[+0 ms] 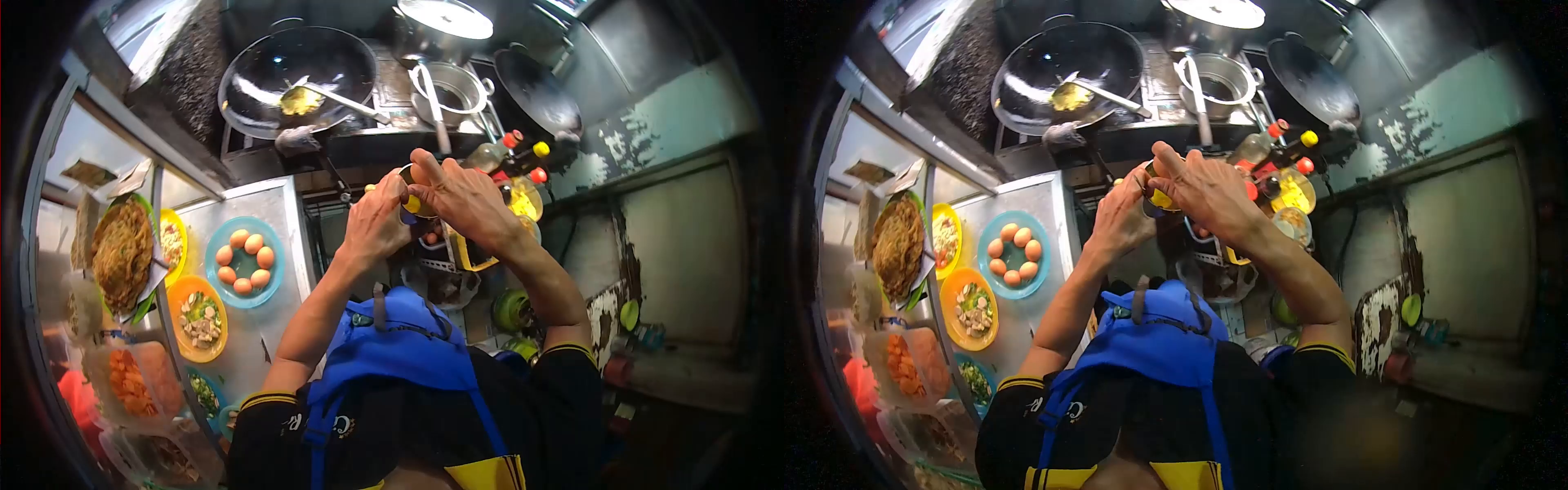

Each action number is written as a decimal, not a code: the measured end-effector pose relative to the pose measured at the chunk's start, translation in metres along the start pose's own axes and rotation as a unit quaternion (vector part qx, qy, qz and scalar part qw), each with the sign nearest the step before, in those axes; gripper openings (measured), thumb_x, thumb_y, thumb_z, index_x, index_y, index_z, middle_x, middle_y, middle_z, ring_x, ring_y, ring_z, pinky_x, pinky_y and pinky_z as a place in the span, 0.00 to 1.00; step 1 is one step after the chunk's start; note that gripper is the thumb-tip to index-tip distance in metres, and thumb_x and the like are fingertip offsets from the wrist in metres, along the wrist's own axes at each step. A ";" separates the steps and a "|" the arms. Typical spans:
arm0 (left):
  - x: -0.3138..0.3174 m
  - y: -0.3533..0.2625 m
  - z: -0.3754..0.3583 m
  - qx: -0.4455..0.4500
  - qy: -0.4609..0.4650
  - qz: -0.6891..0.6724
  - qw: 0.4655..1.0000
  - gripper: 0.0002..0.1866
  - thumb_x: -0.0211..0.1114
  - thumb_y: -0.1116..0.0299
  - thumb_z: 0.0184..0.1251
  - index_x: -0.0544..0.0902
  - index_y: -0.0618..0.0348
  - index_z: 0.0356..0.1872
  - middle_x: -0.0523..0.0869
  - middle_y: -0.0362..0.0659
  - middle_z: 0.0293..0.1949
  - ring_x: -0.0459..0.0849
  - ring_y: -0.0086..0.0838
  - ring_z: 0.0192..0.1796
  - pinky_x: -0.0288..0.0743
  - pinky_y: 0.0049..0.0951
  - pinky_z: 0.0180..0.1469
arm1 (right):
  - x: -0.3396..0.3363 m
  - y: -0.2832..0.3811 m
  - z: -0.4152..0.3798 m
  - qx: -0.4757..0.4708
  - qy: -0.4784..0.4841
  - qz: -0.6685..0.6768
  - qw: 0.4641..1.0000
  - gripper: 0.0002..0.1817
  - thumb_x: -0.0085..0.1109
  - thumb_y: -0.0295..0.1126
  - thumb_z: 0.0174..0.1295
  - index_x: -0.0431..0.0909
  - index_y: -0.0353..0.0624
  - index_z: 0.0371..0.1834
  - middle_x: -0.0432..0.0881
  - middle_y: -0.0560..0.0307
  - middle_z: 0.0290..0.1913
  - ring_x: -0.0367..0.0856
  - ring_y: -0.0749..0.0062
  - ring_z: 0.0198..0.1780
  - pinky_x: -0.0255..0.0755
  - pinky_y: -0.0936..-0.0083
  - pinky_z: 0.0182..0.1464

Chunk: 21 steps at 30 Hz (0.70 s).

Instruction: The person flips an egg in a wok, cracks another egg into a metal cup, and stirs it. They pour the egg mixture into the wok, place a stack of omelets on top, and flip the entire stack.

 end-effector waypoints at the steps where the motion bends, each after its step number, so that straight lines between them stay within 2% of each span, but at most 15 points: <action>1: 0.001 -0.012 0.002 0.037 -0.016 0.006 0.999 0.37 0.83 0.61 0.41 0.71 0.61 0.51 0.83 0.50 0.48 0.84 0.53 0.46 0.80 0.49 0.45 | -0.001 -0.006 -0.008 0.015 -0.002 -0.021 1.000 0.25 0.43 0.60 0.75 0.62 0.57 0.63 0.78 0.45 0.39 0.83 0.39 0.40 0.74 0.47 0.40; 2: 0.009 -0.017 0.004 0.021 0.034 -0.009 0.999 0.37 0.79 0.66 0.41 0.71 0.63 0.54 0.82 0.53 0.53 0.84 0.55 0.49 0.80 0.50 0.46 | -0.004 -0.012 -0.018 -0.038 -0.102 -0.025 0.994 0.21 0.41 0.59 0.76 0.64 0.56 0.55 0.78 0.46 0.31 0.83 0.43 0.32 0.72 0.49 0.31; 3: 0.015 -0.022 0.007 0.025 0.049 -0.014 0.998 0.37 0.79 0.66 0.41 0.71 0.63 0.54 0.82 0.53 0.53 0.84 0.55 0.49 0.80 0.50 0.46 | -0.010 -0.016 -0.028 -0.059 -0.134 -0.026 0.989 0.20 0.44 0.58 0.75 0.64 0.55 0.54 0.78 0.46 0.31 0.82 0.43 0.30 0.71 0.48 0.30; 5: 0.031 -0.036 0.010 0.051 0.068 -0.018 0.996 0.35 0.76 0.69 0.40 0.71 0.62 0.54 0.82 0.53 0.52 0.83 0.55 0.49 0.80 0.50 0.45 | -0.011 -0.031 -0.042 -0.028 -0.124 -0.065 0.990 0.19 0.47 0.55 0.75 0.64 0.55 0.54 0.78 0.46 0.31 0.82 0.43 0.31 0.71 0.49 0.29; 6: 0.033 -0.051 0.010 0.062 0.062 -0.039 0.995 0.33 0.74 0.71 0.39 0.71 0.60 0.52 0.82 0.51 0.48 0.83 0.55 0.47 0.80 0.50 0.43 | -0.013 -0.038 -0.052 -0.019 -0.142 -0.059 0.988 0.18 0.51 0.53 0.74 0.64 0.55 0.54 0.78 0.46 0.32 0.82 0.45 0.30 0.70 0.51 0.28; 9: 0.065 -0.072 0.011 0.066 0.116 -0.053 0.990 0.32 0.75 0.69 0.39 0.71 0.59 0.50 0.81 0.50 0.45 0.82 0.55 0.46 0.79 0.50 0.43 | -0.010 -0.062 -0.084 0.022 -0.192 -0.084 0.977 0.20 0.58 0.51 0.71 0.67 0.54 0.56 0.78 0.48 0.36 0.82 0.48 0.41 0.71 0.52 0.40; 10: 0.075 -0.080 0.010 0.073 0.113 -0.061 0.989 0.32 0.76 0.67 0.40 0.70 0.58 0.48 0.80 0.50 0.42 0.82 0.54 0.44 0.77 0.48 0.41 | -0.005 -0.071 -0.094 0.033 -0.192 -0.079 0.978 0.20 0.58 0.51 0.71 0.67 0.54 0.56 0.78 0.48 0.36 0.82 0.48 0.41 0.71 0.52 0.40; 12: 0.097 -0.085 0.007 0.099 0.125 -0.074 0.985 0.32 0.78 0.65 0.40 0.70 0.58 0.47 0.80 0.50 0.42 0.81 0.54 0.43 0.76 0.48 0.40 | -0.005 -0.092 -0.120 0.021 -0.317 0.025 0.948 0.18 0.61 0.42 0.70 0.71 0.49 0.57 0.77 0.47 0.43 0.78 0.51 0.51 0.71 0.55 0.51; 13: 0.105 -0.089 0.005 0.123 0.124 -0.088 0.981 0.32 0.79 0.63 0.40 0.69 0.57 0.45 0.80 0.50 0.42 0.81 0.53 0.41 0.76 0.48 0.39 | 0.002 -0.099 -0.133 0.028 -0.318 0.029 0.947 0.18 0.61 0.42 0.70 0.71 0.49 0.57 0.77 0.47 0.43 0.78 0.51 0.51 0.71 0.55 0.51; 15: 0.115 -0.091 0.002 0.106 0.129 -0.078 0.983 0.32 0.81 0.61 0.41 0.69 0.56 0.43 0.80 0.50 0.40 0.81 0.52 0.41 0.75 0.47 0.39 | 0.014 -0.133 -0.175 0.137 -0.412 0.269 0.860 0.16 0.62 0.32 0.68 0.74 0.43 0.57 0.75 0.45 0.50 0.75 0.54 0.56 0.71 0.60 0.56; 17: 0.120 -0.090 0.000 0.068 0.127 -0.059 0.988 0.33 0.83 0.58 0.41 0.68 0.55 0.40 0.80 0.49 0.37 0.82 0.49 0.39 0.75 0.46 0.39 | 0.049 -0.165 -0.216 0.186 -0.470 0.266 0.821 0.17 0.59 0.32 0.70 0.71 0.39 0.58 0.74 0.51 0.53 0.76 0.65 0.52 0.72 0.70 0.58; 19: 0.124 -0.083 -0.001 0.042 0.127 -0.062 0.989 0.33 0.84 0.58 0.40 0.68 0.54 0.40 0.80 0.49 0.35 0.82 0.48 0.40 0.76 0.45 0.40 | 0.087 -0.182 -0.249 0.263 -0.472 0.236 0.808 0.16 0.61 0.33 0.69 0.73 0.39 0.55 0.73 0.51 0.55 0.75 0.64 0.54 0.71 0.69 0.58; 20: 0.122 -0.081 0.000 0.046 0.107 -0.066 0.991 0.33 0.84 0.58 0.40 0.68 0.54 0.39 0.81 0.49 0.36 0.83 0.48 0.40 0.76 0.44 0.40 | 0.118 -0.197 -0.262 0.300 -0.438 0.256 0.808 0.20 0.63 0.36 0.68 0.74 0.40 0.59 0.73 0.48 0.58 0.75 0.61 0.55 0.73 0.67 0.58; 21: 0.119 -0.079 -0.001 0.051 0.087 -0.071 0.992 0.33 0.84 0.58 0.40 0.68 0.54 0.39 0.81 0.50 0.36 0.83 0.48 0.40 0.77 0.43 0.41 | 0.144 -0.201 -0.266 0.302 -0.436 0.261 0.807 0.20 0.63 0.36 0.68 0.74 0.40 0.59 0.73 0.48 0.58 0.75 0.61 0.55 0.73 0.67 0.58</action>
Point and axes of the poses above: each hand's wrist, its own z-axis towards the middle knuckle, its own x-axis out of the palm, y = z × x, the point moved 6 cm from there along z, towards the middle knuckle
